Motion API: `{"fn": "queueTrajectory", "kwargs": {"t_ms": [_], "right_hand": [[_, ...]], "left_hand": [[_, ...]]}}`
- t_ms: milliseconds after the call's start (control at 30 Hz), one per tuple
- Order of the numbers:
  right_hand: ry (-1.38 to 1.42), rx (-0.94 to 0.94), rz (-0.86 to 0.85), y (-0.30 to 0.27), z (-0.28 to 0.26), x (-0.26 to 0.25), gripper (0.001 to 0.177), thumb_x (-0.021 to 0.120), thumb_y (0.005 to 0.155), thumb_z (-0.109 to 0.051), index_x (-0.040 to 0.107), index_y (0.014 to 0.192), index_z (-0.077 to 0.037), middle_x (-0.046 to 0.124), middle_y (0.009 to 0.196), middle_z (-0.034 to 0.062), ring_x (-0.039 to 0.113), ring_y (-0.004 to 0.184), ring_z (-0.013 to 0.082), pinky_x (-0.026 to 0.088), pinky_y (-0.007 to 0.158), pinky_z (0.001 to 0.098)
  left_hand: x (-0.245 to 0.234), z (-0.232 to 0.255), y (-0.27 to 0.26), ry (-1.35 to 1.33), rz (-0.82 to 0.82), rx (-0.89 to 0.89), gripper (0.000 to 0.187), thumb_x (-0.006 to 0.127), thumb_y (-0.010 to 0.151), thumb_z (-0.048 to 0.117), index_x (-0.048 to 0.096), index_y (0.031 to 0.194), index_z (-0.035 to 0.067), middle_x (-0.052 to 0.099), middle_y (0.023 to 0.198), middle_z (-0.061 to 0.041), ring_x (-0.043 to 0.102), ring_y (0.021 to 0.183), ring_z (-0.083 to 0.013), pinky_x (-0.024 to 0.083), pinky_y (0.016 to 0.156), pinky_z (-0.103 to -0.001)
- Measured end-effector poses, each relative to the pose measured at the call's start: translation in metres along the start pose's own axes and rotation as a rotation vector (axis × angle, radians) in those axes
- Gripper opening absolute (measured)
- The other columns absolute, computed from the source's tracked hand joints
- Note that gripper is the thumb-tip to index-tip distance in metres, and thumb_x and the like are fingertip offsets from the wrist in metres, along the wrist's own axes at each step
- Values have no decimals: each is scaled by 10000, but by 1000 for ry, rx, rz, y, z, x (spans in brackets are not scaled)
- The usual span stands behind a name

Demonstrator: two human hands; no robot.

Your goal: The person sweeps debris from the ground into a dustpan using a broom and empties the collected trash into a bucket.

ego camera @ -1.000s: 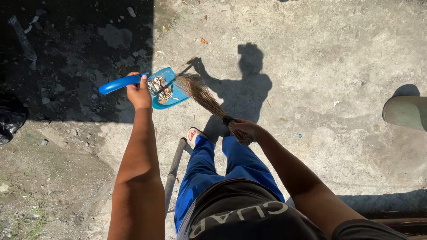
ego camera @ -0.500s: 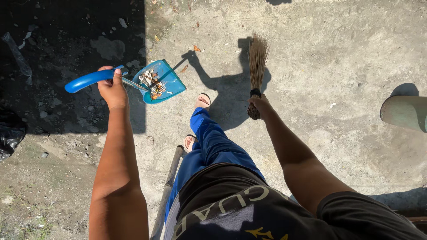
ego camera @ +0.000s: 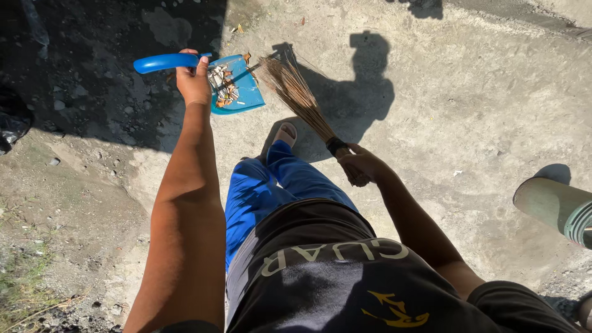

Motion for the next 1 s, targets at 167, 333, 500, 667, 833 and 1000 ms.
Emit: {"fn": "queueTrajectory", "kwargs": {"t_ms": [167, 333, 500, 667, 833, 1000], "right_hand": [[-52, -13, 158, 39, -22, -49, 826, 690, 804, -166, 296, 1528, -106, 643, 865, 219, 626, 554, 254, 502, 398, 369], [65, -137, -30, 128, -43, 7, 576, 708, 860, -186, 433, 1341, -29, 617, 886, 152, 660, 670, 247, 569, 502, 376], [-281, 115, -114, 133, -49, 112, 621, 713, 833, -225, 485, 1376, -30, 668, 893, 166, 675, 696, 247, 568, 517, 368], [-134, 3, -103, 46, -63, 123, 786, 729, 768, -233, 464, 1495, -93, 689, 943, 189, 672, 696, 256, 538, 510, 356], [-221, 61, 55, 0, -90, 97, 845, 746, 739, -260, 443, 1521, -154, 682, 968, 212, 657, 664, 273, 541, 496, 398], [-157, 97, 167, 64, -107, 102, 719, 727, 818, -226, 438, 1463, -95, 659, 947, 194, 673, 697, 259, 574, 541, 382]], "left_hand": [[-7, -2, -1, 8, 3, 39, 284, 764, 979, 37, 619, 1215, 99, 629, 1071, -9, 599, 988, -115, 510, 928, -279], [-17, -5, -4, -83, -11, 69, 291, 752, 976, 49, 612, 1227, 100, 641, 1123, -8, 617, 1042, -113, 510, 963, -273], [-41, 4, -4, 75, 4, 33, 280, 775, 974, 87, 625, 1210, 95, 644, 1075, -11, 599, 988, -114, 505, 910, -266], [-107, 10, 4, -172, -8, -8, 292, 740, 966, 53, 604, 1224, 71, 629, 1061, -4, 599, 995, -112, 494, 904, -263], [-207, 42, 4, -162, 27, 54, 247, 715, 1020, 53, 593, 1235, 66, 624, 1081, -6, 588, 1003, -107, 494, 920, -265], [-280, 59, 17, -253, 101, -38, 211, 689, 1028, 71, 587, 1212, 83, 622, 1036, -7, 583, 929, -89, 500, 821, -251]]}}
Point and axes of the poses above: each hand's wrist, its own y-axis towards the middle knuckle, its own x-axis out of the palm, z = x × y, the point moved 7 cm from there along y, towards the middle knuckle
